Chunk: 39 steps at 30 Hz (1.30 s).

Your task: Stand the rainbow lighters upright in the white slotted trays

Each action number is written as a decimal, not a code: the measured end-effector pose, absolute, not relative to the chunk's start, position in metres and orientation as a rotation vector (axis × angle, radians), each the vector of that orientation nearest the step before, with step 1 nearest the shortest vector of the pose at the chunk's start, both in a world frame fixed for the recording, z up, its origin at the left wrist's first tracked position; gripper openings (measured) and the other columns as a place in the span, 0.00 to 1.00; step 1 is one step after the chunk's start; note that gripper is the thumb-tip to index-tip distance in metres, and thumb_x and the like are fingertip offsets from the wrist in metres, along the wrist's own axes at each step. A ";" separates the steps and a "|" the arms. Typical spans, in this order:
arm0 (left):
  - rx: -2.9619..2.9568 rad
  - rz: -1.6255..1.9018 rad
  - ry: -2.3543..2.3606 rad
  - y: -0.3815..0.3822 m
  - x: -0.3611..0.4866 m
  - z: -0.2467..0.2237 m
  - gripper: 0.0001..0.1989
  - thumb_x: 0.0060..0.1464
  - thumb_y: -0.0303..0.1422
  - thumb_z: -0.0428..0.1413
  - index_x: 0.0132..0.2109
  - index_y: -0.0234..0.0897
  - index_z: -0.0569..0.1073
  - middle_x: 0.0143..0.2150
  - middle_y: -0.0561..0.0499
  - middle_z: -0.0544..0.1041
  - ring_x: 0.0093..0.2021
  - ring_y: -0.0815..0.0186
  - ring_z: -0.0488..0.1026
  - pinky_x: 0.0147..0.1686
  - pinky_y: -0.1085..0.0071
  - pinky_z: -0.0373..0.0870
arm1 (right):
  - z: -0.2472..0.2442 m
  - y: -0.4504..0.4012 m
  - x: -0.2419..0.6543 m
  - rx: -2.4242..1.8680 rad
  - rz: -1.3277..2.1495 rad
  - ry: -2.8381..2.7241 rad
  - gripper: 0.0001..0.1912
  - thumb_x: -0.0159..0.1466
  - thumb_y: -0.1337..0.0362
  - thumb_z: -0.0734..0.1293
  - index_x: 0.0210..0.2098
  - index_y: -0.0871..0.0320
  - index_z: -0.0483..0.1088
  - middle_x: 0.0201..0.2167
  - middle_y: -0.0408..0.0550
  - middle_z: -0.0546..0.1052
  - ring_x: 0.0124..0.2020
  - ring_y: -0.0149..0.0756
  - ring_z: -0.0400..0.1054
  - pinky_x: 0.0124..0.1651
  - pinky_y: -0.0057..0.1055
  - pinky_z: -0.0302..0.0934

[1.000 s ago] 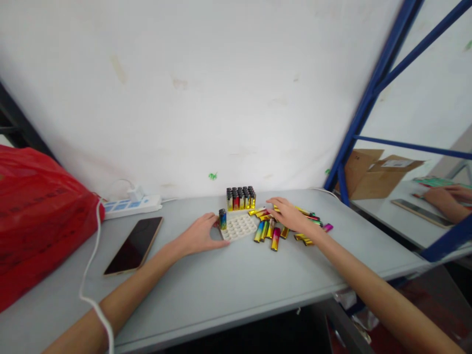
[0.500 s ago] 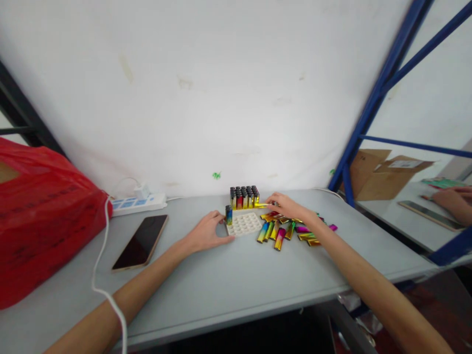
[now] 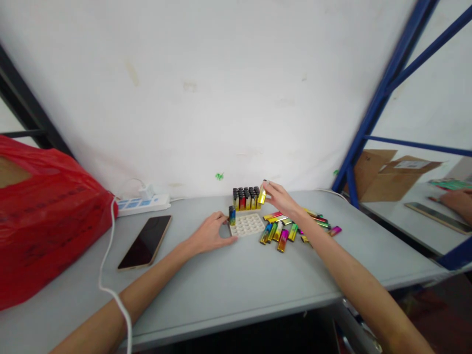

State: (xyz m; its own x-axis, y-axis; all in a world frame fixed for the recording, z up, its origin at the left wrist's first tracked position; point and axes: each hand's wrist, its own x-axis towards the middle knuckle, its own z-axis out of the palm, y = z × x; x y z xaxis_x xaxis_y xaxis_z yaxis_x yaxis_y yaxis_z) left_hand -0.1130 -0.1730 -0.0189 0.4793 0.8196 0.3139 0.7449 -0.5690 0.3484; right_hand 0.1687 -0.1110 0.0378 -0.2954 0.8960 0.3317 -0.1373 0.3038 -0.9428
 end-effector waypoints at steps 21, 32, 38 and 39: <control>2.561 0.646 1.362 -0.175 -0.113 -0.019 0.21 0.55 0.50 0.64 0.46 0.39 0.75 0.47 0.43 0.76 0.49 0.50 0.76 0.52 0.56 0.74 | -0.003 -0.142 0.129 -1.116 0.640 -1.745 0.30 0.68 0.41 0.61 0.18 0.53 0.54 0.18 0.39 0.56 0.24 0.31 0.52 0.29 0.32 0.45; 2.573 0.631 1.375 -0.175 -0.113 -0.019 0.22 0.55 0.50 0.65 0.47 0.38 0.75 0.47 0.43 0.75 0.49 0.49 0.75 0.53 0.56 0.74 | -0.002 -0.149 0.125 -1.107 0.536 -1.923 0.23 0.72 0.47 0.59 0.26 0.53 0.56 0.20 0.37 0.61 0.25 0.33 0.55 0.31 0.31 0.46; 2.585 0.618 1.385 -0.176 -0.112 -0.019 0.22 0.56 0.50 0.64 0.47 0.37 0.75 0.47 0.43 0.76 0.48 0.50 0.76 0.52 0.56 0.74 | -0.005 -0.152 0.125 -0.912 0.446 -2.172 0.18 0.79 0.52 0.55 0.35 0.53 0.62 0.31 0.42 0.70 0.34 0.37 0.66 0.40 0.32 0.58; 2.590 0.618 1.389 -0.176 -0.112 -0.019 0.22 0.56 0.50 0.64 0.47 0.37 0.75 0.47 0.43 0.76 0.48 0.50 0.76 0.52 0.56 0.74 | -0.006 -0.152 0.124 -0.872 0.384 -2.214 0.17 0.79 0.53 0.55 0.37 0.53 0.63 0.34 0.45 0.72 0.38 0.39 0.67 0.43 0.33 0.60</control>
